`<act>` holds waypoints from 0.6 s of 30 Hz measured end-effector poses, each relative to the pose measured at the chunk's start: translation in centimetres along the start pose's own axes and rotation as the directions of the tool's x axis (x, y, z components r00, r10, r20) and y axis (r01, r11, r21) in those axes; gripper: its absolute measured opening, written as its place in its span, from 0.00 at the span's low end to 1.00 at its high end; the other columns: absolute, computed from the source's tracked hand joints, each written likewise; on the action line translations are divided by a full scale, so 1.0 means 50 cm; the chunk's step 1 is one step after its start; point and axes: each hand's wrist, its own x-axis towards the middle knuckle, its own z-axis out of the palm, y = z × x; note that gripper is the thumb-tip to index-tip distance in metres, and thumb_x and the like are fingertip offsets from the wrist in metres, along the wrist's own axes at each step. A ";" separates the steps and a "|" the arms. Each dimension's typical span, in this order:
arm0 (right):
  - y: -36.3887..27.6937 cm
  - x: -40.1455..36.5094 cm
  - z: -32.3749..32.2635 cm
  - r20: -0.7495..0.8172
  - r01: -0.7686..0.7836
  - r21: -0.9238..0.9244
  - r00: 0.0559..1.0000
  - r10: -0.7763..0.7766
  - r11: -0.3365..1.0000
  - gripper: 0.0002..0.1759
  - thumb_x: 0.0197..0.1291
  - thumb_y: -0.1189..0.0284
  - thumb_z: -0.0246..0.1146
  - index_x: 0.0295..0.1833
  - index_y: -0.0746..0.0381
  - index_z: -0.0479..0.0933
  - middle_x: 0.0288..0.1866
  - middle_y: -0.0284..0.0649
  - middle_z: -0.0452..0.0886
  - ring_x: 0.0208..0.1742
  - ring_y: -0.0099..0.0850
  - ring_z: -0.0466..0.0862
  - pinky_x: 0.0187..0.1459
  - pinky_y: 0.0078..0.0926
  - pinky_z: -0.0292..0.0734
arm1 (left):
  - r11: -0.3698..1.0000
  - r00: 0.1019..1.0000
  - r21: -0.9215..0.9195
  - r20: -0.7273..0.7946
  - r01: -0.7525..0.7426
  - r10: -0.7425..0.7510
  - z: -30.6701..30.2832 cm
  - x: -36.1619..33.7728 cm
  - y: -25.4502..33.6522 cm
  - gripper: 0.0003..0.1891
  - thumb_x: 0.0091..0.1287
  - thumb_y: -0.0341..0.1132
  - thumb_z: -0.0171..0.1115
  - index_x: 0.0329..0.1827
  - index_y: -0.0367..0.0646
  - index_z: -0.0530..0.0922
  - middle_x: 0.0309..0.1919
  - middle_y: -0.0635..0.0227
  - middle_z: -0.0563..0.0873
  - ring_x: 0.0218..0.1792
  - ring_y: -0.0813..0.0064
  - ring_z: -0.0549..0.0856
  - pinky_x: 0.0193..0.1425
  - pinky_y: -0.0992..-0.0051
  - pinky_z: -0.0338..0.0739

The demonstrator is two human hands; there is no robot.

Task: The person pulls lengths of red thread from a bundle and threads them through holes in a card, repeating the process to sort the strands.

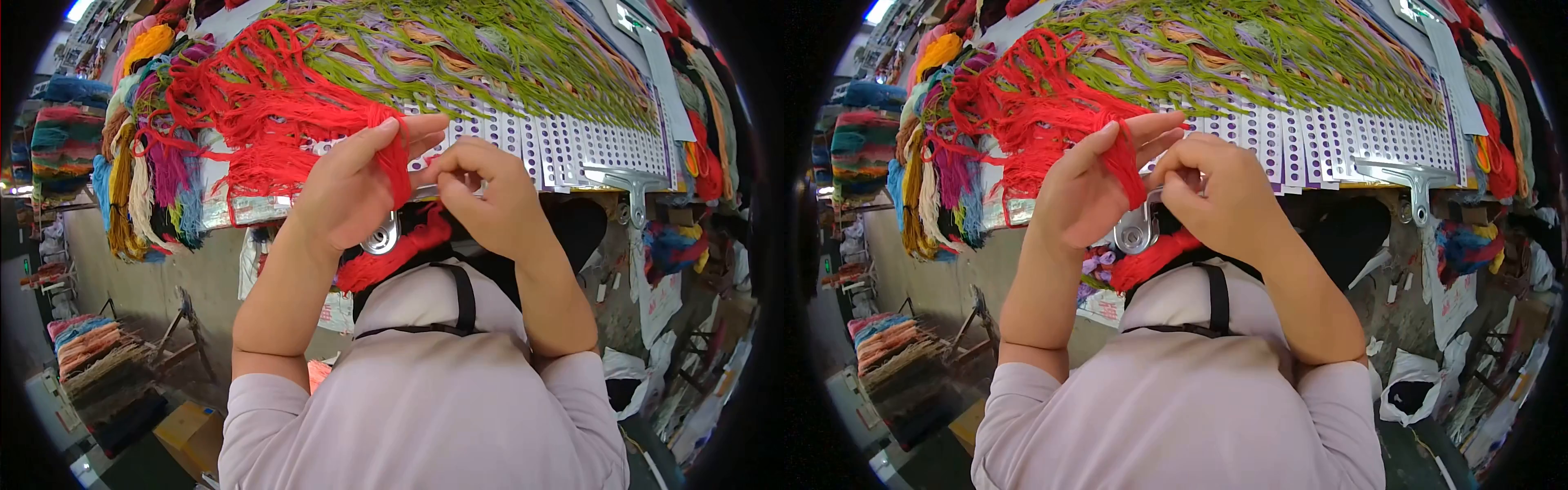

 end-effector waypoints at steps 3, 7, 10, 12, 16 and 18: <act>0.000 -0.009 -0.012 0.109 -0.151 0.001 0.983 0.150 0.989 0.05 0.53 0.78 0.59 0.34 0.66 0.80 0.26 0.35 0.76 0.26 0.19 0.74 0.28 0.19 0.69 | 0.999 0.999 0.001 -0.026 -0.046 0.046 -0.008 -0.011 0.012 0.24 0.74 0.44 0.42 0.63 0.34 0.70 0.65 0.56 0.72 0.66 0.64 0.69 0.66 0.64 0.63; 0.026 -0.071 -0.081 0.129 -0.245 -0.059 0.959 0.251 0.968 0.05 0.51 0.79 0.64 0.35 0.66 0.81 0.27 0.33 0.77 0.25 0.18 0.73 0.28 0.18 0.69 | 0.993 0.988 0.049 -0.106 -0.107 0.112 -0.044 -0.021 0.032 0.24 0.74 0.44 0.42 0.62 0.33 0.70 0.61 0.55 0.75 0.62 0.66 0.73 0.63 0.66 0.66; 0.036 -0.123 -0.131 0.107 -0.254 -0.167 0.956 0.274 0.953 0.07 0.50 0.80 0.66 0.37 0.66 0.81 0.27 0.35 0.78 0.26 0.19 0.75 0.29 0.17 0.70 | 0.998 0.994 -0.003 0.096 -0.061 0.061 -0.087 -0.027 0.050 0.23 0.74 0.43 0.42 0.62 0.34 0.69 0.38 0.67 0.74 0.39 0.78 0.70 0.42 0.76 0.65; 0.044 -0.148 -0.154 0.081 -0.264 -0.231 0.954 0.289 0.937 0.09 0.49 0.80 0.66 0.38 0.66 0.82 0.29 0.37 0.79 0.26 0.22 0.77 0.30 0.19 0.72 | 0.992 0.992 0.093 -0.082 -0.090 0.098 -0.057 -0.032 0.041 0.20 0.74 0.40 0.45 0.60 0.34 0.70 0.24 0.77 0.64 0.23 0.88 0.61 0.26 0.84 0.58; 0.095 -0.183 -0.168 0.018 -0.248 -0.481 0.956 0.292 0.841 0.17 0.48 0.75 0.69 0.46 0.64 0.80 0.37 0.43 0.81 0.36 0.38 0.82 0.38 0.29 0.76 | 0.991 0.972 0.058 -0.199 -0.117 0.126 -0.067 -0.025 0.013 0.13 0.71 0.33 0.50 0.53 0.35 0.72 0.31 0.75 0.70 0.27 0.87 0.67 0.28 0.85 0.62; 0.122 -0.198 -0.147 -0.043 -0.180 -0.656 0.978 0.202 0.733 0.19 0.47 0.74 0.69 0.48 0.64 0.80 0.39 0.44 0.80 0.38 0.41 0.81 0.40 0.30 0.76 | 0.995 0.976 0.011 -0.193 -0.103 0.103 -0.060 -0.025 0.002 0.12 0.70 0.32 0.52 0.51 0.34 0.74 0.31 0.73 0.73 0.27 0.85 0.69 0.29 0.83 0.64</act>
